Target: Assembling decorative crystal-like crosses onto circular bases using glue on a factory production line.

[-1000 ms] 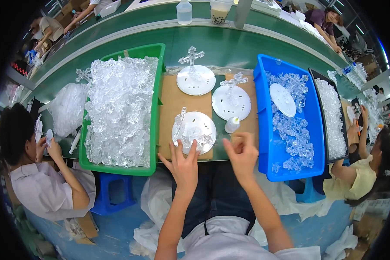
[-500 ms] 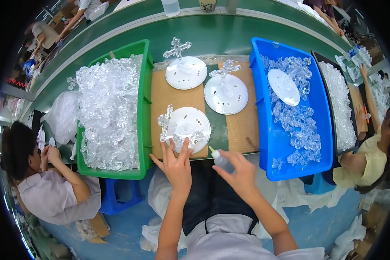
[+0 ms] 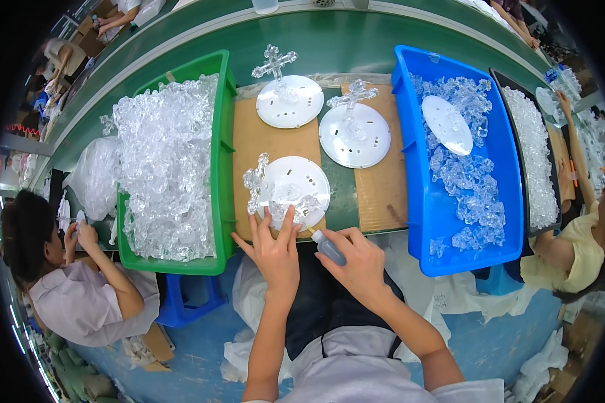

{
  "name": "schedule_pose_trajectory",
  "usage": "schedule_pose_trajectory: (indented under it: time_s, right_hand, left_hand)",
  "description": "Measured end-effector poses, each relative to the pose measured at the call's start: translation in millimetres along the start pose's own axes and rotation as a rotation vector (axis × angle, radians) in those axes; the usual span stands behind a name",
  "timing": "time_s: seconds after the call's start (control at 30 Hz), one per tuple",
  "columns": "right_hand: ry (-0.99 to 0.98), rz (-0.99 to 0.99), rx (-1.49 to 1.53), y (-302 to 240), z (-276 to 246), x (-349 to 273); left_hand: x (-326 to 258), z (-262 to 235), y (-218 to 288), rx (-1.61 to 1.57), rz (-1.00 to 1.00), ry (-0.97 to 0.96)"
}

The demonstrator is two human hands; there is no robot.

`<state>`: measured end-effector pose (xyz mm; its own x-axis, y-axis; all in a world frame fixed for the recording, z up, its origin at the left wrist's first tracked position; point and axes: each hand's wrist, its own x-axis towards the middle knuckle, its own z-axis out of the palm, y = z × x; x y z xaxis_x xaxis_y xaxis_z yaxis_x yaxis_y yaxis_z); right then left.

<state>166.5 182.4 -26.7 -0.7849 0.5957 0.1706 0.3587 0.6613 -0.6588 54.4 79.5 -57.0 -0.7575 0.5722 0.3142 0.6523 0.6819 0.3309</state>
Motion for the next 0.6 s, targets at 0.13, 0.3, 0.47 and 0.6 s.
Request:
schedule_pose_trajectory:
  time_s: [0.13,0.3,0.47,0.6]
  right_hand:
    - [-0.011,0.006,0.000,0.0,0.3,1.0]
    - [0.006,0.044,0.014,2.5,-3.9,4.2]
    - [0.022,0.075,0.021,6.0,-4.1,7.4]
    - [0.027,0.104,0.022,8.6,-3.9,9.8]
  left_hand:
    - [0.2,-0.9,-0.8,-0.002,0.000,0.003]
    - [0.0,0.6,-0.5,-0.001,-0.002,0.004]
    - [-0.1,0.9,-1.1,0.005,-0.012,-0.004]
    - [0.8,1.6,-0.4,-0.005,-0.017,-0.006]
